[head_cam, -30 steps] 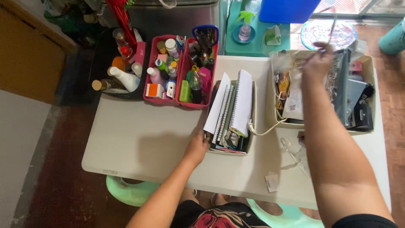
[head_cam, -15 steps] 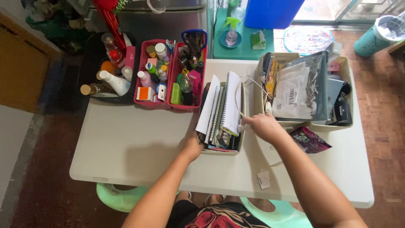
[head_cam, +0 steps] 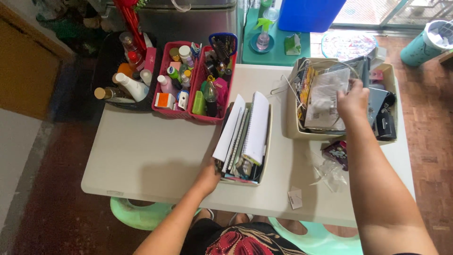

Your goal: Organizing notebooks, papers, and various small items into storage bins on a table.

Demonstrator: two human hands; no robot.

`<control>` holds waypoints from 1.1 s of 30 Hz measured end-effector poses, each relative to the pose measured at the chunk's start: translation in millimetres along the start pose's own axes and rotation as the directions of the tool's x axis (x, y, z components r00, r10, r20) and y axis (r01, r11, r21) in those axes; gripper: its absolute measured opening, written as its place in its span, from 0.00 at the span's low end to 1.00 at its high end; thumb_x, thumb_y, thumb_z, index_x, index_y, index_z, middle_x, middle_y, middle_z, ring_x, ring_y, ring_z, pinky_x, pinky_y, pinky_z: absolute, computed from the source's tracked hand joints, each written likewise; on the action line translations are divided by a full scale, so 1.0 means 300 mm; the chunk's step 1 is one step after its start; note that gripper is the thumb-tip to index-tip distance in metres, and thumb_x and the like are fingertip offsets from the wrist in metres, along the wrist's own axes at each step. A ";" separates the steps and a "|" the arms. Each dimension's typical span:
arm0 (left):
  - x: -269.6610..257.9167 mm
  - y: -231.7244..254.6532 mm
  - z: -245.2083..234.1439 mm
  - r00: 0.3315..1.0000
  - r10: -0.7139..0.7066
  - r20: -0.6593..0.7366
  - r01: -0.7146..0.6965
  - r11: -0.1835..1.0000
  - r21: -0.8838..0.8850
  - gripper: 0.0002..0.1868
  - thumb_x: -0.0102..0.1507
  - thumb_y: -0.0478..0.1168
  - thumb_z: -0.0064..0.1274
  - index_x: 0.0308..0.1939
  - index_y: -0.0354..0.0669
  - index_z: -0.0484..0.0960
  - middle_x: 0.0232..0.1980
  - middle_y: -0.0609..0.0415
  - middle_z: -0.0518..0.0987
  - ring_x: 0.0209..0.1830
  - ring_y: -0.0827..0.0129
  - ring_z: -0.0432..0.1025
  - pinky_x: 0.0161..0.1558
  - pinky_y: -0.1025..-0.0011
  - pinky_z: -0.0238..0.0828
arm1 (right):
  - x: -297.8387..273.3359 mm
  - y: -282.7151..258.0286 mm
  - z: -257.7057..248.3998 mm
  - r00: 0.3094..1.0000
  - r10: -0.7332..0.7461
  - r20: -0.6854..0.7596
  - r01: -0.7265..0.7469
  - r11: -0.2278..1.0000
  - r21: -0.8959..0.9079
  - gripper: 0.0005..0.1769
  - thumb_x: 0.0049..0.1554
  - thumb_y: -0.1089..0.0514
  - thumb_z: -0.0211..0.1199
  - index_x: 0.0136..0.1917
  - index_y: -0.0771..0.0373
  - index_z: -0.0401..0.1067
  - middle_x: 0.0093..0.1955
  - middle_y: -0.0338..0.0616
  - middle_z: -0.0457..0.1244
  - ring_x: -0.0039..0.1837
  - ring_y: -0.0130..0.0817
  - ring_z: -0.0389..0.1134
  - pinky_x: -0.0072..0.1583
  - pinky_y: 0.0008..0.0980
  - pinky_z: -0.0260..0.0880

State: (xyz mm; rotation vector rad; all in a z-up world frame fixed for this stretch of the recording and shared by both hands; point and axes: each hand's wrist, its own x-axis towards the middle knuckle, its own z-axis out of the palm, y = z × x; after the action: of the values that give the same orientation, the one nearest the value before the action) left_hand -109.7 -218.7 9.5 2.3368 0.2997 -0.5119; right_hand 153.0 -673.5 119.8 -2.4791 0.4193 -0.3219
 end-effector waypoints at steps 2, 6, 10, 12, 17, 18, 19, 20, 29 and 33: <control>-0.048 -0.001 -0.016 0.997 0.070 -0.044 -0.071 0.997 -0.024 0.32 0.60 0.34 0.54 0.67 0.32 0.63 0.51 0.28 0.80 0.54 0.36 0.75 0.55 0.50 0.72 | -0.079 -0.052 -0.033 0.998 -0.045 -0.032 0.042 0.997 -0.065 0.24 0.55 0.59 0.67 0.64 0.63 0.69 0.63 0.66 0.59 0.60 0.63 0.63 0.61 0.50 0.64; -0.195 0.180 -0.188 0.999 -0.043 -0.004 0.042 0.988 -0.146 0.54 0.56 0.33 0.53 0.81 0.54 0.40 0.64 0.35 0.74 0.57 0.36 0.71 0.59 0.50 0.66 | -0.279 -0.169 -0.027 0.809 -0.565 -0.164 0.456 0.778 -0.432 0.19 0.46 0.60 0.72 0.52 0.59 0.75 0.60 0.57 0.64 0.66 0.60 0.63 0.64 0.52 0.62; -0.186 0.153 -0.219 0.997 0.064 -0.042 -0.071 0.979 -0.193 0.57 0.54 0.32 0.57 0.81 0.61 0.42 0.76 0.36 0.61 0.68 0.40 0.63 0.64 0.54 0.61 | -0.569 -0.301 0.173 0.828 -0.560 0.019 0.552 0.821 0.143 0.13 0.57 0.64 0.66 0.57 0.63 0.73 0.50 0.51 0.65 0.53 0.50 0.68 0.57 0.45 0.69; -0.195 0.220 -0.267 0.991 0.063 -0.119 -0.088 0.973 -0.213 0.46 0.56 0.33 0.53 0.78 0.57 0.54 0.72 0.40 0.68 0.70 0.46 0.64 0.67 0.57 0.62 | -0.739 -0.440 0.203 0.887 -0.340 0.313 0.204 0.896 0.395 0.51 0.48 0.55 0.77 0.75 0.67 0.51 0.63 0.69 0.59 0.55 0.54 0.67 0.56 0.46 0.69; -0.137 0.295 -0.293 0.811 0.440 -0.385 -0.486 0.873 -0.027 0.33 0.55 0.28 0.48 0.66 0.42 0.72 0.70 0.42 0.72 0.71 0.47 0.63 0.71 0.57 0.57 | -0.726 -0.473 0.246 0.854 -0.122 0.506 -0.028 0.960 0.279 0.50 0.54 0.56 0.63 0.83 0.61 0.41 0.70 0.69 0.60 0.62 0.59 0.70 0.64 0.47 0.68; -0.134 0.310 -0.295 0.780 0.502 -0.373 -0.554 0.832 -0.038 0.29 0.56 0.28 0.48 0.63 0.40 0.74 0.69 0.43 0.73 0.71 0.49 0.64 0.72 0.58 0.57 | -0.718 -0.475 0.238 0.877 -0.107 0.468 -0.068 0.938 0.341 0.50 0.53 0.56 0.60 0.82 0.61 0.41 0.74 0.65 0.59 0.60 0.58 0.73 0.63 0.46 0.70; -0.133 0.313 -0.290 0.781 0.507 -0.366 -0.557 0.830 -0.039 0.29 0.56 0.28 0.48 0.63 0.40 0.74 0.69 0.43 0.73 0.71 0.49 0.64 0.72 0.58 0.57 | -0.727 -0.498 0.220 0.879 -0.099 0.466 -0.074 0.938 0.339 0.50 0.53 0.56 0.60 0.82 0.61 0.41 0.74 0.65 0.59 0.60 0.58 0.73 0.63 0.46 0.70; -0.128 0.320 -0.290 0.767 0.560 -0.313 -0.589 0.808 0.005 0.27 0.56 0.28 0.47 0.60 0.40 0.77 0.68 0.44 0.74 0.71 0.49 0.64 0.72 0.57 0.57 | -0.729 -0.527 0.202 0.868 -0.142 0.476 0.008 0.962 0.272 0.55 0.50 0.53 0.68 0.81 0.63 0.39 0.70 0.69 0.60 0.64 0.60 0.69 0.66 0.46 0.67; -0.161 0.244 -0.451 0.733 0.653 -0.191 -0.668 0.744 -0.019 0.23 0.56 0.26 0.46 0.54 0.41 0.82 0.67 0.44 0.76 0.69 0.48 0.66 0.70 0.56 0.60 | -0.745 -0.392 0.177 0.919 0.040 0.392 -0.049 0.999 0.013 0.46 0.54 0.66 0.58 0.81 0.57 0.45 0.59 0.71 0.65 0.60 0.64 0.69 0.62 0.52 0.69; -0.130 0.187 -0.541 0.847 0.487 -0.213 -0.530 0.806 -0.263 0.17 0.62 0.33 0.50 0.55 0.44 0.82 0.65 0.49 0.78 0.67 0.56 0.71 0.62 0.63 0.69 | -0.821 -0.670 -0.194 0.979 0.021 0.202 -0.070 0.970 0.234 0.36 0.54 0.69 0.52 0.76 0.58 0.59 0.58 0.56 0.67 0.55 0.47 0.71 0.57 0.45 0.71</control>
State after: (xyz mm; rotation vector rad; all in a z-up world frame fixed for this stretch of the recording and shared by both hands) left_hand -80.0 -149.1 168.5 2.0233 -0.1851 -0.0301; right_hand -47.6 -458.3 253.2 -2.2339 0.3325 -0.0978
